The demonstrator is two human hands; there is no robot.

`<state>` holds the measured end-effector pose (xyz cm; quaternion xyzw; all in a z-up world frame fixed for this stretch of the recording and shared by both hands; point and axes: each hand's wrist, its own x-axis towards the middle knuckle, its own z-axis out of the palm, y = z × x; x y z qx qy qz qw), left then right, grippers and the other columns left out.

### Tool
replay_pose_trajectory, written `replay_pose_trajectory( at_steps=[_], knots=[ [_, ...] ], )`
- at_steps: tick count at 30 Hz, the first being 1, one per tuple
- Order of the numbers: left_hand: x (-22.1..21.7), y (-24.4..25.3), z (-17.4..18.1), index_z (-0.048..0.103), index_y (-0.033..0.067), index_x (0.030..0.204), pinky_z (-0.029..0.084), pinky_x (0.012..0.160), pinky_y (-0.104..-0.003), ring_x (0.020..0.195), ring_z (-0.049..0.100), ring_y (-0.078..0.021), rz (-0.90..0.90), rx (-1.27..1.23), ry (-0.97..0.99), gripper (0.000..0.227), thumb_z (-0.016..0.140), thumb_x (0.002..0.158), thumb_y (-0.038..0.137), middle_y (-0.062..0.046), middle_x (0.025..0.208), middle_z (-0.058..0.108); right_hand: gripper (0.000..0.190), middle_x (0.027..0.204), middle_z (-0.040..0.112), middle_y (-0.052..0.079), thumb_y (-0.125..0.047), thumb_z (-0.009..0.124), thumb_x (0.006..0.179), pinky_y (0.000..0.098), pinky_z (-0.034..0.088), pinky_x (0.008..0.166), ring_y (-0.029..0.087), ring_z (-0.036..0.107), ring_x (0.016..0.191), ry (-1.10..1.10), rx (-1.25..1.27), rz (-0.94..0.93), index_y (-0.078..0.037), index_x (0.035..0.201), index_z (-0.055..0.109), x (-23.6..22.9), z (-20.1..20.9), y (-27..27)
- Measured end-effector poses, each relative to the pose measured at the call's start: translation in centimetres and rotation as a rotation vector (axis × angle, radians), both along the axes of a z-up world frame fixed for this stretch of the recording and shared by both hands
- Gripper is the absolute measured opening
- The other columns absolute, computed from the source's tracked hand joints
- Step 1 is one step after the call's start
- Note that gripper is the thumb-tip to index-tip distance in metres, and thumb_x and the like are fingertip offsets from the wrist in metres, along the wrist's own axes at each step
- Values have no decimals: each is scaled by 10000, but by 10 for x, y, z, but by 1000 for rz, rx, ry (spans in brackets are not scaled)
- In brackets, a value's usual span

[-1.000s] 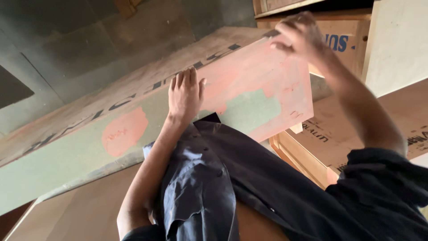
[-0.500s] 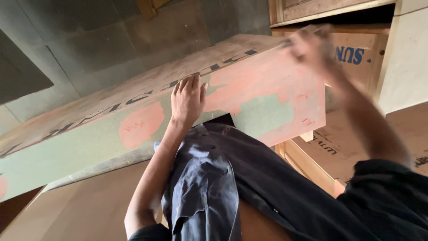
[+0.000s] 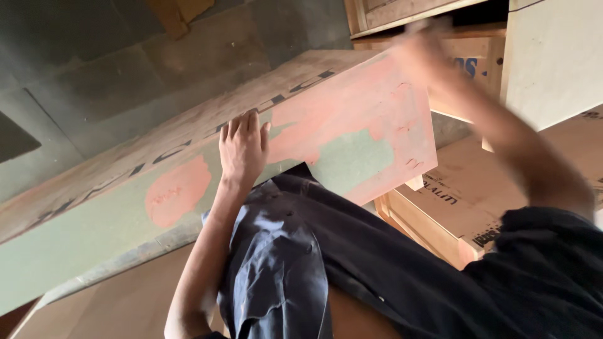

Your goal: The person sands a long wooden plank resting on supports using a sanding block. They move the block back and forth along the length of the plank, covering different sections and edges.

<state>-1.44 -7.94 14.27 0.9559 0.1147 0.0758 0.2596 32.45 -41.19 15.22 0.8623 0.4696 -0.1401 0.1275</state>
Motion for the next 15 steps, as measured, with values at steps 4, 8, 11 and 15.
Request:
replay_pose_trajectory(
  at_steps=[4,8,11,15],
  knots=[
    [-11,-4,0,636,-19,1241,477,962,-455,1104,620,-327,11,1,11,350,658,1033,261,-160,1174,673,216,928,782,213,-74,562,1125,491,606,824,343,804,797,136,-320,-471,-46,1116,777,46,37,-61],
    [5,-4,-7,632,-20,1208,478,948,-455,1090,619,-335,14,46,-15,355,665,1006,270,-166,1162,673,505,1070,745,175,-4,636,888,505,552,844,368,705,959,-136,23,-197,-174,1349,755,51,43,-70],
    [-2,-4,-9,627,-27,1222,479,966,-460,1099,614,-340,3,34,18,362,666,1021,271,-164,1163,667,422,1087,740,156,12,596,926,569,520,886,385,684,1045,-63,114,-159,-153,1281,751,25,31,-38],
    [0,-10,-4,626,-23,1263,468,952,-459,1103,607,-337,27,5,-8,396,668,993,264,-177,1200,661,98,967,713,161,-131,628,947,650,468,876,341,682,991,-204,68,21,-177,997,699,-23,36,29]
  ],
)
